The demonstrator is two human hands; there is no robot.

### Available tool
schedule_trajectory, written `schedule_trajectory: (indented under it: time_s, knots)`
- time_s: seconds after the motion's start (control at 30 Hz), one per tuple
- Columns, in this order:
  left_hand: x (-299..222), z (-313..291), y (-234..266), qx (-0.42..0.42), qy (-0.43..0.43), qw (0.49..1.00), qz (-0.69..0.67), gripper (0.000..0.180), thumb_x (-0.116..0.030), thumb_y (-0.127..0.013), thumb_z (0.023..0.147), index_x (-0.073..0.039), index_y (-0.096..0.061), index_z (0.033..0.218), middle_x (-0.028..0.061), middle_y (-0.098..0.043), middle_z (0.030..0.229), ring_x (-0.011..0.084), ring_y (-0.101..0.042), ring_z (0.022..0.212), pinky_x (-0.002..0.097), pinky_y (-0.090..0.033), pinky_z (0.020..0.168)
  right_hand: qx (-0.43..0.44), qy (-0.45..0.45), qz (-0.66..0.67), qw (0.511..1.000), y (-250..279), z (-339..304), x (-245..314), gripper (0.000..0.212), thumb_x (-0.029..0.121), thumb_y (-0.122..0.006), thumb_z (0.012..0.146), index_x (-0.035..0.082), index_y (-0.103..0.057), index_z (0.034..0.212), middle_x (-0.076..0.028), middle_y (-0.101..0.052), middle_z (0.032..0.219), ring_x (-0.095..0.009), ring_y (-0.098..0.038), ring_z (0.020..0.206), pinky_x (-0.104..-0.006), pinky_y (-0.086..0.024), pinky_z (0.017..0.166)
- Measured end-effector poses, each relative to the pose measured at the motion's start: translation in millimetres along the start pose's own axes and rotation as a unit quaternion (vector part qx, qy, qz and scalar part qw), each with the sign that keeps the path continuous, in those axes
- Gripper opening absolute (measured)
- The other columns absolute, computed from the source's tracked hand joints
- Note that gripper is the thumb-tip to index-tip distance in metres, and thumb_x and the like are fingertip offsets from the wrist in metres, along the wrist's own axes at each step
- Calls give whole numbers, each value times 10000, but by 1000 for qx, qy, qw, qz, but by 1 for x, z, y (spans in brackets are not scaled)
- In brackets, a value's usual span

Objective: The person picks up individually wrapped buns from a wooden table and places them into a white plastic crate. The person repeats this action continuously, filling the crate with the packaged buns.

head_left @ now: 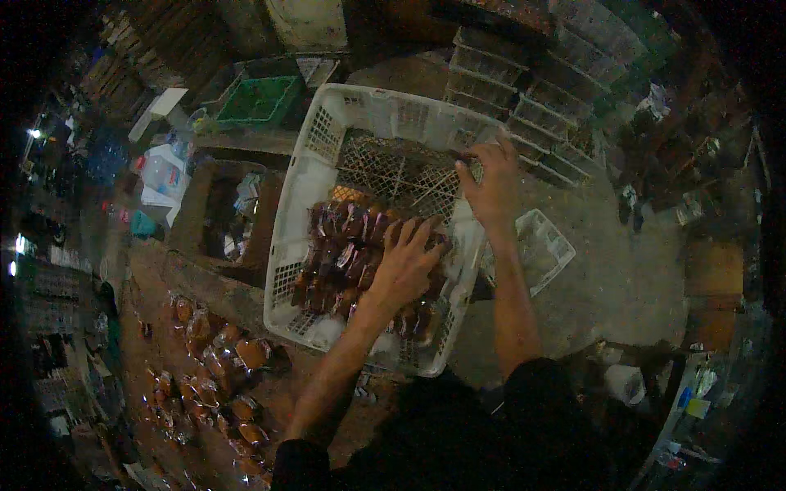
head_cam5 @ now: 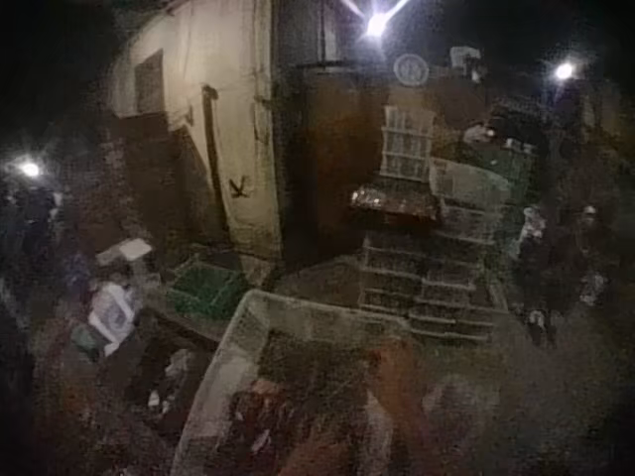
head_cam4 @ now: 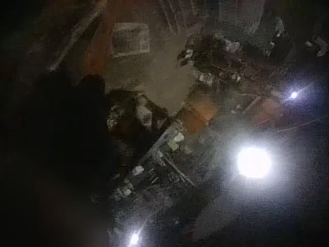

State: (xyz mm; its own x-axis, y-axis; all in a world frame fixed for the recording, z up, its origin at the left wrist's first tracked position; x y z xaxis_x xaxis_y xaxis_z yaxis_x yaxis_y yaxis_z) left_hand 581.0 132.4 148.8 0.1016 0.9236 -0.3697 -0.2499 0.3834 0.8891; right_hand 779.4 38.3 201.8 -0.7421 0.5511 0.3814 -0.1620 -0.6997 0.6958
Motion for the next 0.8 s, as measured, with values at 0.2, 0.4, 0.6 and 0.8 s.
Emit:
schedule_trajectory:
  time_s: [0.2,0.4,0.6,0.8]
  knots:
    - [4,1,-9,81,-33,993,80,376,-148,-661,866,-191,-781,1220,83,-512,1574,376,-386,1519,674,-146,1286,6,-3,5,1000,0,-4,0,260,238,-821,904,102,-760,1118,-94,-733,1242,-405,-482,1429,-525,-384,1203]
    - [14,-8,-21,40,-27,993,103,394,-168,-625,928,-142,-735,1306,56,-583,1505,371,-453,1483,686,-126,1291,-10,10,-15,1000,-2,-4,-7,239,212,-813,913,94,-772,1116,-105,-756,1191,-394,-524,1380,-522,-362,1209]
    - [-5,26,-46,156,28,979,132,530,-274,-615,955,-262,-644,1485,84,-423,1674,375,-320,1570,712,-55,1289,14,39,2,999,2,-3,-2,249,231,-790,951,70,-760,1139,-137,-743,1163,-412,-544,1344,-515,-401,1163]
    - [-5,45,-61,248,57,957,139,529,-351,-570,1013,-245,-606,1530,97,-349,1728,398,-216,1617,701,-61,1292,36,30,8,999,4,-5,-7,239,252,-755,999,81,-746,1166,-130,-708,1246,-390,-456,1445,-517,-374,1185]
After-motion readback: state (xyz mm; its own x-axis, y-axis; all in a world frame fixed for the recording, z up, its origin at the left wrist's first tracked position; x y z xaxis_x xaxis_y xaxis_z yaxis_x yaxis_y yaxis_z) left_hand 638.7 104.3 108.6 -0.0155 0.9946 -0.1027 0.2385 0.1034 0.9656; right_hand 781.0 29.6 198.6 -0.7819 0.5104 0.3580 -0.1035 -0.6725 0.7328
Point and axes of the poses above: each hand's wrist, its own z-axis towards the middle knuckle, its own y-axis out of the back of the hand, x = y × z, the point moved 3 cm from there along z, towards the middle knuckle
